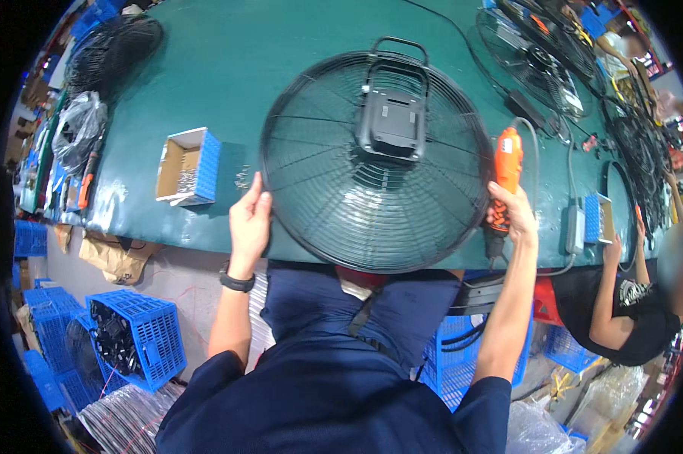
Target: Assemble a protective grill and attachment brackets onto an industrial fan unit using screws and an electric screwdriver.
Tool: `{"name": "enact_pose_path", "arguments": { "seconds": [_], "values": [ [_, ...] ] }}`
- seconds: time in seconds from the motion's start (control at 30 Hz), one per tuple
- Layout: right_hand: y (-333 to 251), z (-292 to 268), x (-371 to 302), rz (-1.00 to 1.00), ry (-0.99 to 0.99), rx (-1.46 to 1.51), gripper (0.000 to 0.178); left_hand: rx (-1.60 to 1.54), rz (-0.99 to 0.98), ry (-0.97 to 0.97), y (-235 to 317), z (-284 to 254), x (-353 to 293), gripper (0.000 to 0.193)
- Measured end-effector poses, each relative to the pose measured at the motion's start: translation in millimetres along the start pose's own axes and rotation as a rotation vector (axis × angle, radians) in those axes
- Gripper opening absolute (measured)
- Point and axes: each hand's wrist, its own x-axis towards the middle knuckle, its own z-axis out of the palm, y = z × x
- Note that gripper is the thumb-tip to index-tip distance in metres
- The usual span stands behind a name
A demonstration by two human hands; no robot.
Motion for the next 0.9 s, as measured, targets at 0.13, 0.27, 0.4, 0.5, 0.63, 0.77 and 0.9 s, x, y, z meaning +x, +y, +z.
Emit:
{"name": "enact_pose_path", "arguments": {
  "seconds": [0.13,0.27,0.4,0.5,0.63,0.77,0.9],
  "values": [
    [1,-1,-5,-0.023,-0.029,-0.022,0.032,-0.161,0.019,0.011,-9,0,0,0.046],
    [3,6,2,-0.019,-0.031,-0.013,0.034,-0.238,-0.092,-0.01,-8,-5,-1,0.046],
    [5,7,-2,-0.022,0.005,-0.019,0.039,-0.267,-0.11,-0.029,2,-8,-2,0.046],
    [9,-1,1,-0.018,0.034,-0.027,0.04,-0.276,-0.092,-0.041,-1,-5,0,0.046],
    [4,13,-2,0.0,0.044,0.009,0.04,-0.425,-0.181,0.003,3,-10,4,0.046],
    [4,14,-1,0.022,-0.015,0.009,0.04,-0.393,-0.151,0.019,0,-11,5,0.045],
    [11,4,-1,0.0,0.001,0.035,0.037,-0.35,-0.152,-0.021,7,-13,5,0.045]
  ]
}}
